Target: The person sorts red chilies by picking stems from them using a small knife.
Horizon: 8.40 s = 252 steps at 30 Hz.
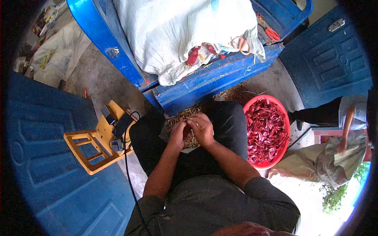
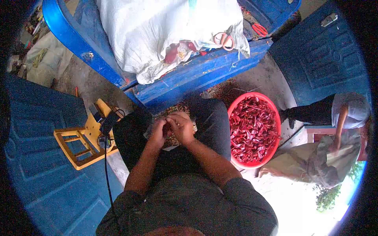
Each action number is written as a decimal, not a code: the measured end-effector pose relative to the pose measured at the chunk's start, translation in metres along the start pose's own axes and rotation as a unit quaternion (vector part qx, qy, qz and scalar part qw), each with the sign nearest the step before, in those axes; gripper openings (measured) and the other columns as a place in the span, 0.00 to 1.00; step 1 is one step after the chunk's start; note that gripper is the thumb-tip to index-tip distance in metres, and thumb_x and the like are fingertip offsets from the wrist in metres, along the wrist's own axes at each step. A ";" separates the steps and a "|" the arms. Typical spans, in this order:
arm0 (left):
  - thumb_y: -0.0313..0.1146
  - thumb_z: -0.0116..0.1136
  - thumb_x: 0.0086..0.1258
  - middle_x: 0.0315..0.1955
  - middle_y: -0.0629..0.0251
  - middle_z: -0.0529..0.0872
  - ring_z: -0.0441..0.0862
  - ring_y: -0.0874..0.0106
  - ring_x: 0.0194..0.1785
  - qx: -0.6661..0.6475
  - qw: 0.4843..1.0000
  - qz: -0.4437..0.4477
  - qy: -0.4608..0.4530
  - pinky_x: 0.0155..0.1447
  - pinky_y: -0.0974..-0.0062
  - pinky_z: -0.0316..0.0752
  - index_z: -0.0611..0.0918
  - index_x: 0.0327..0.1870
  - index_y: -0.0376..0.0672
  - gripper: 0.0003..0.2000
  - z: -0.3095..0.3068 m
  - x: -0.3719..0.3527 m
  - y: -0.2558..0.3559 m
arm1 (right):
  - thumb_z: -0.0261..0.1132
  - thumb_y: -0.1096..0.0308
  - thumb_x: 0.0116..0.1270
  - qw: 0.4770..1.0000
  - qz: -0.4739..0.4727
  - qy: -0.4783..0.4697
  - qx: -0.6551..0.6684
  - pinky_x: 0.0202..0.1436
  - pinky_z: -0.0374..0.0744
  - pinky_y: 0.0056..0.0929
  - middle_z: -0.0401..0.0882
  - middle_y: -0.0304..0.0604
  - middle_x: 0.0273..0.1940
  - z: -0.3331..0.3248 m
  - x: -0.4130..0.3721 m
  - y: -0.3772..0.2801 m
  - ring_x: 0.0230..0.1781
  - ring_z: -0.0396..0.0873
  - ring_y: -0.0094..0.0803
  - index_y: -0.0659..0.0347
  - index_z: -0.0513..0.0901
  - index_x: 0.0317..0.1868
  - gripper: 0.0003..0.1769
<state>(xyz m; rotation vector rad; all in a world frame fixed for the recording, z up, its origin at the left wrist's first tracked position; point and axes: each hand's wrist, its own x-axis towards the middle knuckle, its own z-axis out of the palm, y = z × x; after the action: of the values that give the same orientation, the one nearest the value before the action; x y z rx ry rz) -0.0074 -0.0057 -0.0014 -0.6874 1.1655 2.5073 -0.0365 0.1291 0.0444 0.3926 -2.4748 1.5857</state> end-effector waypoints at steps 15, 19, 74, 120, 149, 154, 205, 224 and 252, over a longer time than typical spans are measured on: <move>0.44 0.47 0.79 0.27 0.70 0.80 0.74 0.77 0.23 -0.001 0.993 -0.106 0.051 0.24 0.76 0.67 0.80 0.42 0.45 0.14 -0.010 -0.009 -0.012 | 0.69 0.69 0.68 0.991 0.109 -0.072 0.003 0.42 0.81 0.33 0.86 0.47 0.38 0.005 -0.009 0.003 0.38 0.85 0.35 0.66 0.87 0.41 0.08; 0.44 0.46 0.79 0.27 0.70 0.80 0.73 0.77 0.22 0.007 0.992 -0.106 0.065 0.24 0.77 0.66 0.80 0.42 0.45 0.14 -0.006 -0.010 -0.015 | 0.68 0.64 0.70 0.974 0.210 -0.071 0.057 0.40 0.80 0.34 0.86 0.47 0.38 0.015 -0.019 0.023 0.36 0.84 0.35 0.65 0.86 0.44 0.11; 0.38 0.51 0.76 0.20 0.74 0.70 0.65 0.80 0.20 0.062 0.994 -0.078 -0.034 0.25 0.77 0.60 0.79 0.39 0.41 0.11 0.013 -0.028 0.000 | 0.66 0.75 0.70 0.968 0.125 0.219 -0.017 0.54 0.80 0.26 0.87 0.41 0.44 -0.195 0.004 -0.019 0.45 0.83 0.26 0.65 0.86 0.45 0.06; 0.40 0.54 0.72 0.26 0.72 0.77 0.76 0.75 0.30 0.122 0.992 -0.020 0.012 0.33 0.71 0.71 0.82 0.36 0.42 0.11 0.009 -0.048 0.017 | 0.66 0.68 0.71 0.797 0.370 -0.397 0.266 0.43 0.83 0.27 0.84 0.40 0.45 -0.053 -0.032 -0.028 0.42 0.82 0.27 0.60 0.79 0.61 0.19; 0.39 0.53 0.71 0.31 0.68 0.82 0.77 0.75 0.31 0.212 0.972 -0.037 0.096 0.36 0.71 0.72 0.84 0.38 0.41 0.11 -0.011 -0.012 -0.027 | 0.74 0.59 0.51 0.928 0.357 -0.104 0.000 0.44 0.81 0.38 0.85 0.48 0.39 0.007 -0.063 0.005 0.39 0.84 0.41 0.63 0.83 0.42 0.21; 0.39 0.54 0.72 0.32 0.67 0.83 0.78 0.75 0.32 0.181 0.978 -0.068 0.084 0.37 0.72 0.73 0.84 0.39 0.40 0.12 -0.002 -0.021 -0.017 | 0.73 0.63 0.61 0.855 0.422 -0.072 0.293 0.48 0.81 0.37 0.81 0.38 0.43 0.015 -0.071 0.031 0.41 0.82 0.36 0.56 0.78 0.49 0.19; 0.40 0.53 0.77 0.33 0.68 0.82 0.76 0.76 0.33 0.182 0.979 -0.089 0.009 0.35 0.74 0.70 0.82 0.48 0.40 0.13 -0.003 -0.015 -0.011 | 0.72 0.61 0.67 0.851 0.413 -0.145 0.289 0.45 0.79 0.30 0.85 0.39 0.40 -0.013 -0.026 0.037 0.38 0.81 0.27 0.62 0.87 0.46 0.14; 0.39 0.51 0.75 0.23 0.76 0.72 0.63 0.83 0.19 0.072 0.993 -0.058 -0.069 0.21 0.81 0.56 0.79 0.45 0.43 0.10 0.020 -0.015 -0.015 | 0.67 0.63 0.71 0.966 0.246 -0.070 0.045 0.40 0.78 0.35 0.82 0.40 0.33 -0.033 -0.019 0.029 0.34 0.81 0.29 0.64 0.82 0.33 0.13; 0.36 0.52 0.73 0.22 0.80 0.70 0.64 0.87 0.21 0.077 0.996 -0.049 0.020 0.21 0.86 0.54 0.79 0.45 0.45 0.08 0.038 -0.003 -0.016 | 0.65 0.65 0.71 0.867 0.377 0.060 0.321 0.43 0.78 0.30 0.82 0.37 0.34 -0.010 -0.025 0.072 0.37 0.79 0.29 0.62 0.85 0.36 0.10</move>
<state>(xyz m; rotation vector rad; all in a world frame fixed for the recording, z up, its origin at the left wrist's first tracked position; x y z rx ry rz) -0.0089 0.0333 0.0118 -0.7373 1.2901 2.3056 -0.0356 0.1703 -0.0205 -0.6902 -2.0198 2.6153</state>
